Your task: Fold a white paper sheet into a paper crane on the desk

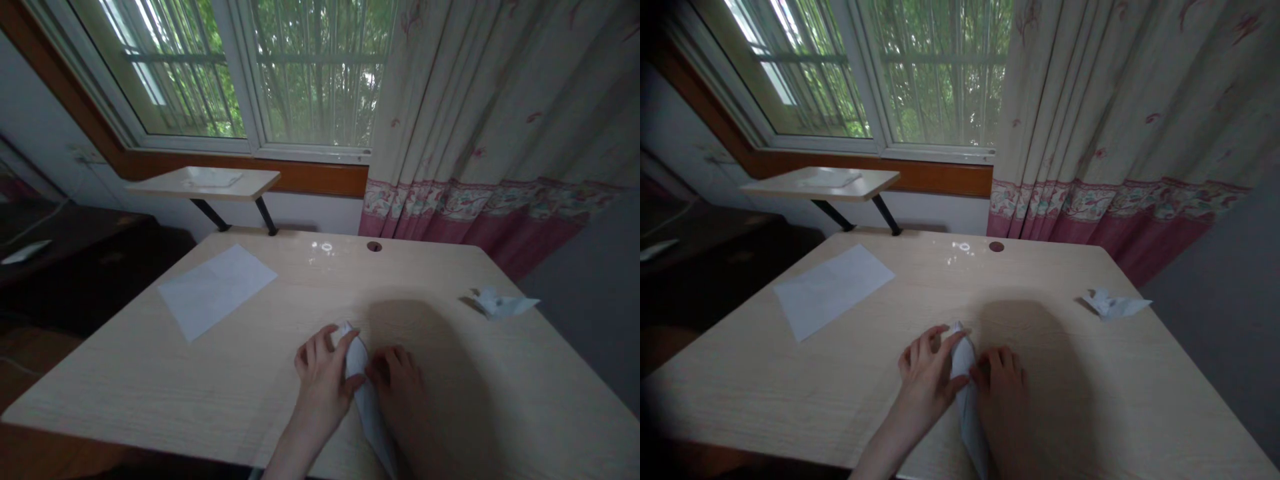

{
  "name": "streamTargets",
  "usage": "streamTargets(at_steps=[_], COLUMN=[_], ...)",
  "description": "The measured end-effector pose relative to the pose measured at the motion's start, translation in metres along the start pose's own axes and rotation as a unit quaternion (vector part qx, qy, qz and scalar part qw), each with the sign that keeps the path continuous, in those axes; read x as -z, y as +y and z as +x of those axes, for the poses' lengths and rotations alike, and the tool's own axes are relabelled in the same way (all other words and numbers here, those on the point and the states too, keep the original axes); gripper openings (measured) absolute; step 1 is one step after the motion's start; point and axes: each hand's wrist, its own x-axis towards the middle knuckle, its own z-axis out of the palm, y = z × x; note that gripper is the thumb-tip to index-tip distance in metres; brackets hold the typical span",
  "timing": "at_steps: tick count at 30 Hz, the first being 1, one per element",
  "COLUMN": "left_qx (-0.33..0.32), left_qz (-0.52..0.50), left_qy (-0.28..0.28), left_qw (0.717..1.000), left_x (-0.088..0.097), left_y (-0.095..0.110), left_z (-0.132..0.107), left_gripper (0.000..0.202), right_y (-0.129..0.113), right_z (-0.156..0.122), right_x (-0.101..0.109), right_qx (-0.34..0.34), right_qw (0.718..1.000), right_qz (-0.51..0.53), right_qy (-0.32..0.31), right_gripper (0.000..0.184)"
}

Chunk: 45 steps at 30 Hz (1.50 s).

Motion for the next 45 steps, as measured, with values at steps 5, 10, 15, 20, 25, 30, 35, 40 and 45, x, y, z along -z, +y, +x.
streamTargets(at_steps=[5, 10, 15, 20, 25, 30, 35, 40, 45], left_qx=[-0.115, -0.235, -0.269, -0.288, -0.258, -0.244, -0.269, -0.295, -0.297], left_qz=[0.048, 0.037, 0.009, -0.021, -0.036, -0.064, -0.056, -0.055, -0.051], left_qy=[-0.025, -0.114, -0.140, -0.149, -0.176, -0.166, -0.141, -0.081, -0.055], left_qw=[0.992, 0.965, 0.953, 0.946, 0.949, 0.953, 0.951, 0.950, 0.952], left_x=[0.008, 0.016, 0.018, 0.021, 0.026, 0.037, 0.048, 0.054, 0.048], left_y=[-0.015, -0.020, -0.022, -0.023, -0.020, -0.020, -0.016, -0.006, -0.005], left_z=[0.016, 0.037, 0.052, 0.063, 0.065, 0.061, 0.059, 0.052, 0.042], left_gripper=[0.057, 0.056, 0.047, 0.045, 0.042, 0.048, 0.024, 0.017, 0.014], right_y=[0.008, 0.007, 0.011, 0.013, 0.003, -0.004, -0.004, -0.005, -0.011], right_z=[0.000, -0.001, -0.005, -0.007, -0.011, -0.013, -0.012, -0.009, -0.012], right_x=[-0.006, -0.004, -0.007, -0.008, -0.001, 0.000, 0.000, 0.011, 0.019], right_qx=[0.021, 0.030, 0.050, 0.034, 0.024, -0.028, -0.014, 0.116, 0.191], right_qw=[0.999, 0.999, 0.998, 0.997, 0.994, 0.984, 0.980, 0.984, 0.973], right_qz=[0.024, 0.025, 0.039, 0.059, 0.107, 0.175, 0.199, 0.099, 0.009], right_qy=[0.007, 0.018, 0.030, 0.029, 0.009, -0.027, 0.008, 0.096, 0.130], right_gripper=[0.006, 0.008, 0.011, 0.011, 0.011, 0.012, 0.021, 0.020, 0.019])
